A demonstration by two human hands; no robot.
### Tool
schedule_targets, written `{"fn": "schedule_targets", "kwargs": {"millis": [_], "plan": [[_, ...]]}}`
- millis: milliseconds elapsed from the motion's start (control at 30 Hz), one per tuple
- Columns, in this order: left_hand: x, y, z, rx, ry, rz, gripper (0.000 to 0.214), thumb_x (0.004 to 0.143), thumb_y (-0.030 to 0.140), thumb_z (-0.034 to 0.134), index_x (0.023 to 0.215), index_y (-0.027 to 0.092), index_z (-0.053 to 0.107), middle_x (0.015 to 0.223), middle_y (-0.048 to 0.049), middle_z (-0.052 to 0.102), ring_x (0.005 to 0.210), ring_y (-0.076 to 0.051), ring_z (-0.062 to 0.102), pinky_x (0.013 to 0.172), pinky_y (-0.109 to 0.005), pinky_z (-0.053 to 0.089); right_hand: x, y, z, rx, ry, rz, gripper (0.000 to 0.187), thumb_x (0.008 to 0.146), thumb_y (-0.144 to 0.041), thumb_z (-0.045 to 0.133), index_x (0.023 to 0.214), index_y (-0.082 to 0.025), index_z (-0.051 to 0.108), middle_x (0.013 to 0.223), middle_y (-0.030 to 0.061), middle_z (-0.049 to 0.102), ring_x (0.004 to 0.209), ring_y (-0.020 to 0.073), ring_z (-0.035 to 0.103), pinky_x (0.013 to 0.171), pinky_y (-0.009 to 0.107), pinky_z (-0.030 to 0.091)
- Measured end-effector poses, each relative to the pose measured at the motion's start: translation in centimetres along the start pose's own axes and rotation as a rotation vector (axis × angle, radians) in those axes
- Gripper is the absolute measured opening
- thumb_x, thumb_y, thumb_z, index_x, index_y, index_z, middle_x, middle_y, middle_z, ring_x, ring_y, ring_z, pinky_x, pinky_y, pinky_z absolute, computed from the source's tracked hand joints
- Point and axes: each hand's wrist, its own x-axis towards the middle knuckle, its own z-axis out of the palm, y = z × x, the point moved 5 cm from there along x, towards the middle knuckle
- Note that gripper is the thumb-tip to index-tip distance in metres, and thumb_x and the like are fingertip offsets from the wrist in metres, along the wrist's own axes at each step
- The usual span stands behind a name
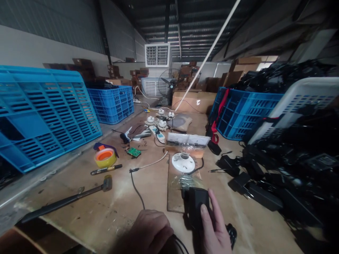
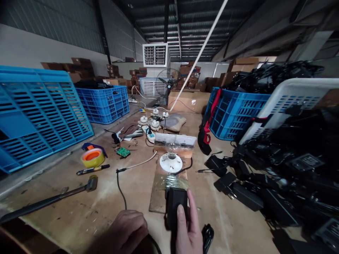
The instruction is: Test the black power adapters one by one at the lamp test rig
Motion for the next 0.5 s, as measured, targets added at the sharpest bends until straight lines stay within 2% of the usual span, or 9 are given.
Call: {"fn": "schedule_targets", "kwargs": {"millis": [67,133,200,233,300,333,367,433,500], "plan": [[0.0,-0.6,0.4,-0.022,-0.001,0.031,0.029,0.106,0.029,0.043,0.078,0.022,0.051,0.076,0.0022,0.064,0.073,-0.015,0.059,0.07,-0.024,0.041,0.3,-1.2,-1.4,-0.033,-0.005,0.004,0.071,0.093,-0.065,0.056,0.152,-0.026,0.047,0.141,0.0047,0.063,0.131,0.0302,0.057,0.106,0.041,0.051],[0.0,-1.2,0.8,-0.044,-0.013,0.067,0.031,0.106,0.029,0.044,0.077,0.022,0.052,0.073,0.0032,0.063,0.069,-0.013,0.058,0.066,-0.024,0.039,1.9,-2.8,-4.9,-0.201,-0.016,-0.055,0.065,0.092,-0.065,0.055,0.147,-0.03,0.054,0.136,0.0034,0.066,0.128,0.0295,0.059,0.106,0.041,0.05],[0.0,-1.7,1.3,-0.058,-0.047,0.096,0.03,0.105,0.029,0.045,0.077,0.022,0.054,0.071,0.0039,0.064,0.066,-0.012,0.058,0.063,-0.023,0.037,4.2,-5.2,-9.5,-0.534,-0.024,-0.197,0.056,0.089,-0.062,0.056,0.136,-0.033,0.064,0.131,0.0043,0.069,0.122,0.0314,0.062,0.104,0.044,0.05],[0.1,-1.8,1.5,-0.061,-0.069,0.116,0.03,0.105,0.028,0.046,0.077,0.022,0.055,0.07,0.0043,0.064,0.065,-0.012,0.058,0.062,-0.023,0.036,5.5,-6.5,-11.5,-0.753,-0.03,-0.281,0.053,0.089,-0.059,0.053,0.132,-0.031,0.068,0.123,0.0075,0.071,0.111,0.0333,0.066,0.098,0.048,0.053],[0.2,-2.0,1.7,-0.058,-0.085,0.154,0.031,0.104,0.027,0.047,0.075,0.022,0.055,0.067,0.0047,0.063,0.061,-0.011,0.056,0.059,-0.022,0.035,7.8,-8.8,-13.9,-1.152,-0.006,-0.455,0.045,0.086,-0.048,0.052,0.109,-0.02,0.079,0.099,0.0157,0.07,0.091,0.0363,0.066,0.086,0.053,0.054],[0.3,-2.0,1.7,-0.052,-0.077,0.178,0.033,0.104,0.028,0.048,0.073,0.022,0.055,0.065,0.0048,0.062,0.059,-0.01,0.056,0.057,-0.021,0.035,8.9,-9.5,-14.0,-1.25,-0.017,-0.509,0.042,0.088,-0.041,0.051,0.109,-0.016,0.079,0.102,0.0176,0.068,0.096,0.0367,0.065,0.09,0.053,0.052],[0.4,-1.9,1.6,-0.047,-0.063,0.209,0.034,0.105,0.028,0.049,0.072,0.022,0.055,0.063,0.0047,0.061,0.057,-0.01,0.055,0.056,-0.021,0.035,9.9,-9.8,-13.3,-1.272,-0.089,-0.532,0.039,0.091,-0.034,0.052,0.113,-0.013,0.077,0.109,0.0188,0.068,0.102,0.0357,0.064,0.092,0.05,0.052],[0.6,-1.8,1.3,-0.034,-0.037,0.265,0.034,0.105,0.03,0.048,0.074,0.022,0.058,0.064,0.0036,0.061,0.057,-0.01,0.057,0.055,-0.019,0.038,11.9,-9.9,-10.5,-1.248,-0.15,-0.546,0.032,0.092,-0.02,0.052,0.111,-0.015,0.076,0.11,0.0149,0.07,0.103,0.0303,0.064,0.092,0.042,0.051],[0.9,-1.9,1.1,-0.023,-0.035,0.329,0.036,0.107,0.032,0.046,0.077,0.023,0.063,0.064,0.0026,0.062,0.056,-0.01,0.06,0.054,-0.017,0.041,13.8,-9.4,-7.0,-1.213,-0.166,-0.569,0.028,0.092,-0.014,0.054,0.109,-0.016,0.075,0.114,0.0125,0.071,0.105,0.0278,0.064,0.094,0.039,0.05]]}}
